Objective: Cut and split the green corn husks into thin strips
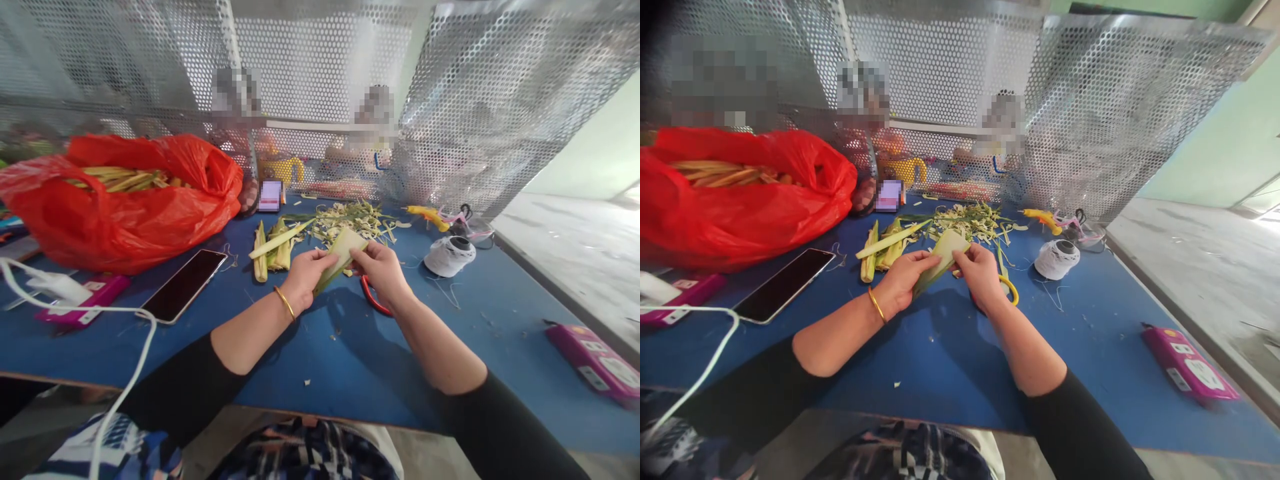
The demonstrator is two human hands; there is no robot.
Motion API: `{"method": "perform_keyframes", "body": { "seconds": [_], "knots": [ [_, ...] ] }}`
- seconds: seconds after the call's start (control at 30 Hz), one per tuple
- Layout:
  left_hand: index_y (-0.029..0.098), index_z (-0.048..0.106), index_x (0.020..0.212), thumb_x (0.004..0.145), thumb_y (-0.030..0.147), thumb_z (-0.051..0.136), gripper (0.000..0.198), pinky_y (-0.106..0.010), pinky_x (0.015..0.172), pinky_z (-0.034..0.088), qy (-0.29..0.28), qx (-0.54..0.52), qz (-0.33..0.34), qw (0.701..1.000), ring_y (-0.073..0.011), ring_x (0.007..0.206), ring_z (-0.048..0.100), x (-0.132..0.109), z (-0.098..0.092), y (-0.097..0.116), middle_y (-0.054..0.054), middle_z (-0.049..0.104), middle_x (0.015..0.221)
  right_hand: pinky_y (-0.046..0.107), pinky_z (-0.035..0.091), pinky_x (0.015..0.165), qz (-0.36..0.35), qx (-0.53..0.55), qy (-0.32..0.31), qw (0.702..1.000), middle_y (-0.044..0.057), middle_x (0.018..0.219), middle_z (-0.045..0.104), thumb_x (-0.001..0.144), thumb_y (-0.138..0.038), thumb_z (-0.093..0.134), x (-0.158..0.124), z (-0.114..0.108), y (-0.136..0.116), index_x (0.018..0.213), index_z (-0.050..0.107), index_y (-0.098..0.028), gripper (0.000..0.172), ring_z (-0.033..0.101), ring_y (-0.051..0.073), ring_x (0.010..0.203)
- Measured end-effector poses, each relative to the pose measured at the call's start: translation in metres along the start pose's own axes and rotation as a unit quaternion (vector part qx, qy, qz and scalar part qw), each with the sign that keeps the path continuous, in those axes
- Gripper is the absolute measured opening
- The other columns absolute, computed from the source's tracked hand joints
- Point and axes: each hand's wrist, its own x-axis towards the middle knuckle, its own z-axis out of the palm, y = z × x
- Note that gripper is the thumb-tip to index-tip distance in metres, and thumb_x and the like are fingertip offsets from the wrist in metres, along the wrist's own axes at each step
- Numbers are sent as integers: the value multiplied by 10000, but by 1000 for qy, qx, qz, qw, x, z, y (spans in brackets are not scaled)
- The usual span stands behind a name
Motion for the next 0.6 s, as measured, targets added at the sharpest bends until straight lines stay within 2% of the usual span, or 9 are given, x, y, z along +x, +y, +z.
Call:
{"method": "perform_keyframes", "body": {
  "seconds": [0.07,0.17,0.3,0.37,0.47,0.6],
  "knots": [
    [172,580,573,569,223,838,263,-239,512,413,7,-16,-4,1000,-99,463,516,-1,1,3,37,587,500,234,463,486,-1,-2,-12,1000,-27,554,602,584,-410,704,1,-1,-1,635,578,-196,255,588,120,527],
    [172,586,580,594,214,824,242,-244,503,416,-13,-26,-28,999,-110,465,538,-2,-1,5,21,608,514,234,459,494,-13,3,-18,1000,-32,552,599,581,-411,713,2,-3,-1,640,576,-193,264,574,110,516],
    [154,648,620,561,197,855,219,-228,490,385,-57,35,-15,998,-100,476,539,1,-4,5,6,638,559,230,457,503,-24,10,-13,1000,-37,564,599,575,-418,743,3,-3,0,670,581,-194,291,581,109,531],
    [154,658,620,573,195,843,196,-228,494,375,-51,59,12,997,-97,476,523,2,-4,4,12,628,553,224,452,497,-7,13,-13,1000,-33,568,609,561,-438,759,2,-3,-1,679,585,-192,323,591,110,530],
    [166,624,569,642,187,768,163,-233,485,333,-12,92,73,993,-92,460,463,1,-3,2,37,574,506,209,428,473,24,8,-27,999,-25,563,618,540,-480,784,0,-1,0,671,593,-188,373,607,113,529],
    [178,607,527,672,174,721,185,-236,524,318,16,196,213,957,-98,508,442,1,-4,-1,54,537,497,208,401,443,37,-9,-53,998,-26,523,592,539,-533,796,-2,2,3,590,570,-189,415,577,105,487]
  ]
}}
